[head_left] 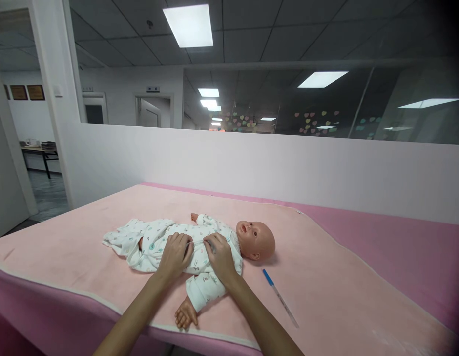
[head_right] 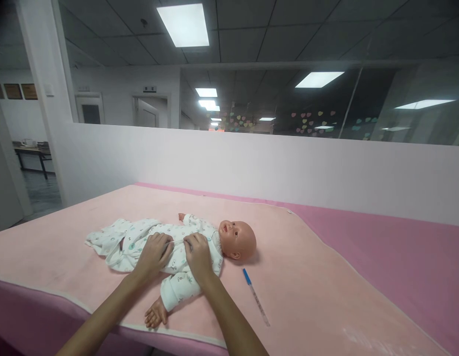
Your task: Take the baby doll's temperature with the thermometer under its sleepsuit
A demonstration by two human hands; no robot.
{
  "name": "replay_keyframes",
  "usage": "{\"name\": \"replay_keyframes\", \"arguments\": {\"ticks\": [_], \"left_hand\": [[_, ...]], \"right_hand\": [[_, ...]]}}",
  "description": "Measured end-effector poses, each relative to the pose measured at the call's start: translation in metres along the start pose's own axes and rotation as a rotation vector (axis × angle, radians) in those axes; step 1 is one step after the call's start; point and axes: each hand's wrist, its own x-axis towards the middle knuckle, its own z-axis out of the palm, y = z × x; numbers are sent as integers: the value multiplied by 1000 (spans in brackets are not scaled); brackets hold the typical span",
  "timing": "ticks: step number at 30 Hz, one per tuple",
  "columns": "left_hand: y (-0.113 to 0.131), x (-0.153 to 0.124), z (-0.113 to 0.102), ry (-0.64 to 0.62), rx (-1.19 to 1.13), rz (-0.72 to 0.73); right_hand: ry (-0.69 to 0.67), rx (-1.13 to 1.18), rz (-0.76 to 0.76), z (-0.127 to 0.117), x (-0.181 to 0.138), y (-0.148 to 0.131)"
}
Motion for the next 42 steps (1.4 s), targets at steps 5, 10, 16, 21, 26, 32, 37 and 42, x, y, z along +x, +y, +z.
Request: {"name": "replay_keyframes", "arguments": {"ticks": [5,10,16,21,26,32,37,42], "left_hand": [[0,-1,-2,-41,-3,41],[3,0,-4,-70,3,90],[3,1,-3,-95,57,123],[5,0,-3,-54,33,63],[8,-1,-10,91,-36,17],[9,0,-15,79,9,57],[2,1,-12,98,43,7],[-4,0,-12,83,45,22]], "right_hand": [[-10,8,9,1,0,0],[-26,10,6,1,-1,1],[-39,-6,7,0,-1,1],[-26,-5,-3,-1,0,0],[3,-7,-1,0,0,0],[50,-31,6,0,-1,-1],[98,1,10,-2,-1,1],[139,-52,-14,-2,-1,2]]}}
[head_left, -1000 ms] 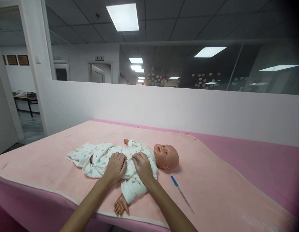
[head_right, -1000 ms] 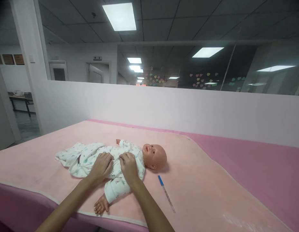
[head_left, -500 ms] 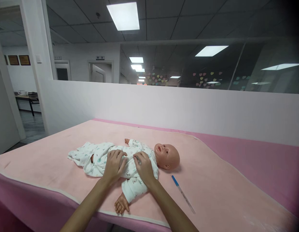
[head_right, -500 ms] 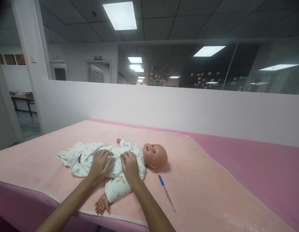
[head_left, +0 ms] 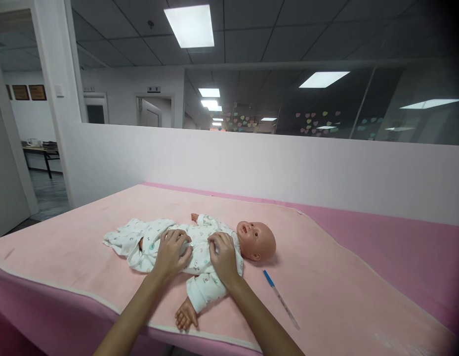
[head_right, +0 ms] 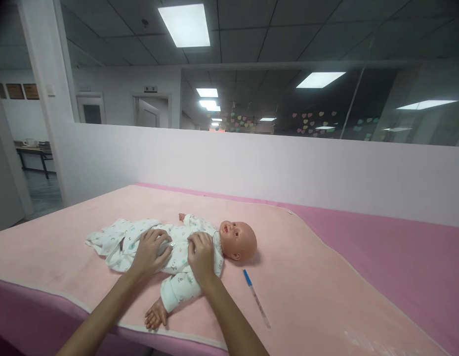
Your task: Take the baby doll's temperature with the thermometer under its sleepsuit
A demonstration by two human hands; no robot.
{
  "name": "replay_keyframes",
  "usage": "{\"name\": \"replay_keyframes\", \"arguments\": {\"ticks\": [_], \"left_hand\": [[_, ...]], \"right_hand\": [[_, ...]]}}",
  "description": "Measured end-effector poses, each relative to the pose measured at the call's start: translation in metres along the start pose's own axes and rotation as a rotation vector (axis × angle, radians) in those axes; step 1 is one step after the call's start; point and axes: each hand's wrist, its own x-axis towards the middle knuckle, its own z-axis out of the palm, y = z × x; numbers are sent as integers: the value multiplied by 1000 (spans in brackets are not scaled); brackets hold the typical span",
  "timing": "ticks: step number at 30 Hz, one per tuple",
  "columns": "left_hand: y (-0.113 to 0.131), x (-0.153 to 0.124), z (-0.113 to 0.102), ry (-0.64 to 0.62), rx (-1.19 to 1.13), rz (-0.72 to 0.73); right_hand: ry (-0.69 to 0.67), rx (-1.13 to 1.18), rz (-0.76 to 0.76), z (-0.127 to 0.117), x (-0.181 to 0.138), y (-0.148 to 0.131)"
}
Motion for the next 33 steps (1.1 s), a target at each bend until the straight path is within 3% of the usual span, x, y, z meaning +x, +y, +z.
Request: {"name": "replay_keyframes", "arguments": {"ticks": [6,14,22,25,28,30,33], "left_hand": [[-1,-1,-2,-39,36,12],[-12,3,-8,-41,74,-103],[-31,31,-10,-107,213,-159],[-14,53,-6,6,240,-100],[17,68,9,108,110,-37],[34,70,25,93,33,11],[43,61,47,-64,-76,82]], "right_hand": [[-28,-66,-2,1,1,3],[-28,-56,20,-2,-2,3],[60,-182,-10,-2,-1,13],[77,-188,-19,-2,0,16],[89,-186,-46,-3,-1,16],[74,-190,-56,-6,-2,15],[46,-196,-53,-11,-3,12]]}}
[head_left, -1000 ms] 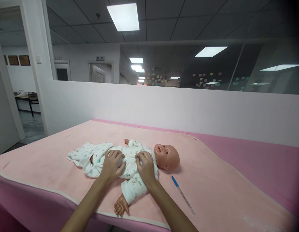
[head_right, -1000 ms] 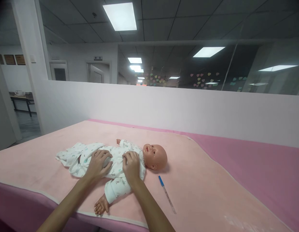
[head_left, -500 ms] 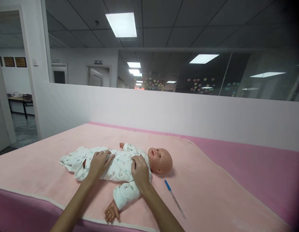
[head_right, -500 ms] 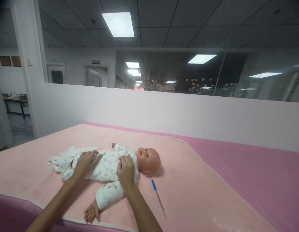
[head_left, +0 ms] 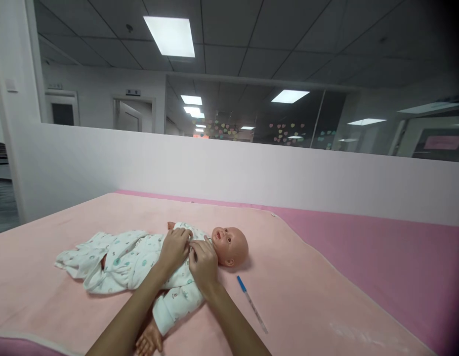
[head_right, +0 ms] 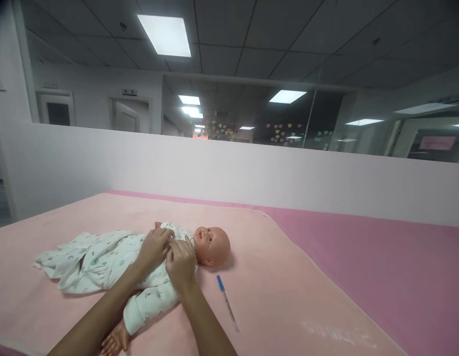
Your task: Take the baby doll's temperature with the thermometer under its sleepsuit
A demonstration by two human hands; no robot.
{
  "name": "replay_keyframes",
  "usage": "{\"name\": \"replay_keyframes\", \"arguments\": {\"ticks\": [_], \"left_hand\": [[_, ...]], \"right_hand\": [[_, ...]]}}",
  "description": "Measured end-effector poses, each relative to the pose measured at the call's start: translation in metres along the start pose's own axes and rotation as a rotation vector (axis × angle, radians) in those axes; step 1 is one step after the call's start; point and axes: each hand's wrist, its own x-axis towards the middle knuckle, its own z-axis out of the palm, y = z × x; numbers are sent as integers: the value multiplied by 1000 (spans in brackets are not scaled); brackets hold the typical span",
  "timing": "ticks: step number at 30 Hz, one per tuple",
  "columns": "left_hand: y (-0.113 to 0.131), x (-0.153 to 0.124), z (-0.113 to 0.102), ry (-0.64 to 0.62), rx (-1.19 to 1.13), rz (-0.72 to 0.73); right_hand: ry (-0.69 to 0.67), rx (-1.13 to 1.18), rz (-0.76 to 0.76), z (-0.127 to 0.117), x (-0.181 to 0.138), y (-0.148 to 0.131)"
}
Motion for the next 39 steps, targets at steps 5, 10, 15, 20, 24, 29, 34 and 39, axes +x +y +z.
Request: {"name": "replay_keyframes", "arguments": {"ticks": [5,10,15,20,24,29,34,39], "left_hand": [[-7,-17,7,-44,-172,-80],[1,-21,-6,52,-99,-75],[7,-22,-13,236,-22,61],[10,-26,-13,330,-35,216],[9,-29,-13,355,-53,232],[6,-31,-15,398,-63,210],[3,-30,-13,498,-50,209],[-5,-28,-7,623,-43,-1]], "right_hand": [[9,-23,-26,-9,10,-3],[49,-126,156,-52,10,5],[-103,-534,471,-114,-56,33],[-330,-673,480,-138,-97,43],[-362,-661,564,-142,-84,33],[-213,-372,560,-148,-33,8],[-233,236,352,-110,31,-25],[-311,508,258,-67,56,-26]]}}
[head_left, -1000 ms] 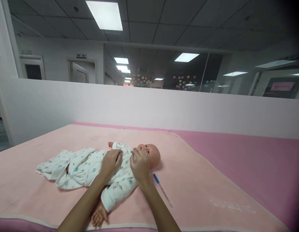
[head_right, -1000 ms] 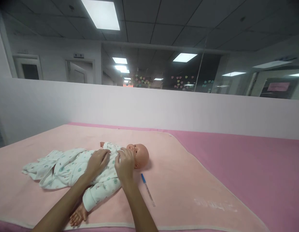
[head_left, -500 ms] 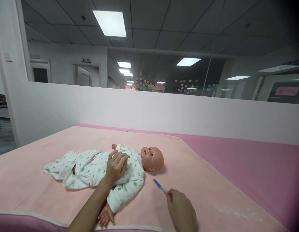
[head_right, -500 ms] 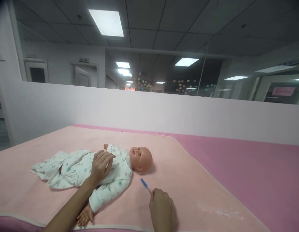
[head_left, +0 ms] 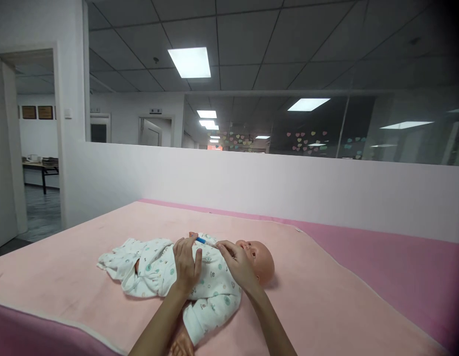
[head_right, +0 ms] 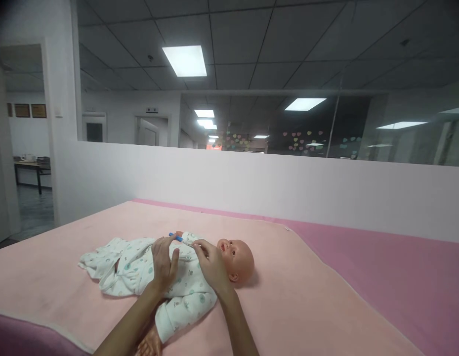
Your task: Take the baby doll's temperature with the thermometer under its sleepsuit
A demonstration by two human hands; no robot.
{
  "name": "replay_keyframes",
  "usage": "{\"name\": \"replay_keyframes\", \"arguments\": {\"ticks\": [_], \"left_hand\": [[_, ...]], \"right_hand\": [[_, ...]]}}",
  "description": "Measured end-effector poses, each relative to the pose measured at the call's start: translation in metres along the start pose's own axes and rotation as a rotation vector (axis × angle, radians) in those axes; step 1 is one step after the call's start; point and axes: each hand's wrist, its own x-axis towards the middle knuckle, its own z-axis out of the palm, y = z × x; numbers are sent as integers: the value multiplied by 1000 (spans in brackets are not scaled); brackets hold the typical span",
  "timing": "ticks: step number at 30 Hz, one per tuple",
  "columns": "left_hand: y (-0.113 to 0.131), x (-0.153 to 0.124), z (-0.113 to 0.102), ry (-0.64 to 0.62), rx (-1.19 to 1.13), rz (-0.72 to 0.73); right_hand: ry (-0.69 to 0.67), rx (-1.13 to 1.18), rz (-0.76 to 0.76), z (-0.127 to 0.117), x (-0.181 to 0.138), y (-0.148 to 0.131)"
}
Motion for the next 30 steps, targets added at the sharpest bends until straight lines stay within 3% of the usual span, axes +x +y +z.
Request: {"name": "replay_keyframes", "arguments": {"ticks": [4,8,11,13,16,17,19,22,25,27,30], "left_hand": [[-2,3,0,41,-17,-139],[1,5,-4,-63,-102,-65],[4,5,-5,-82,-173,-58],[4,6,-4,-56,-220,-161],[2,9,-3,13,-268,-407],[1,11,-3,26,-275,-462],[0,12,-3,21,-276,-502],[0,11,-2,-57,-259,-452],[0,7,0,-152,-217,-364],[1,5,1,-182,-173,-301],[2,3,1,-191,-114,-219]], "right_hand": [[-7,41,-22,1,2,12],[16,-97,8,0,5,7],[114,-285,-52,-14,14,-7],[227,-343,-123,-34,20,-20],[469,-134,-101,-68,19,-33],[489,9,-57,-77,16,-34],[367,233,75,-85,7,-30],[119,162,182,-86,-7,-14],[226,3,105,-92,-12,-4],[319,140,70,-98,-10,-5],[294,256,85,-99,-9,-15]]}}
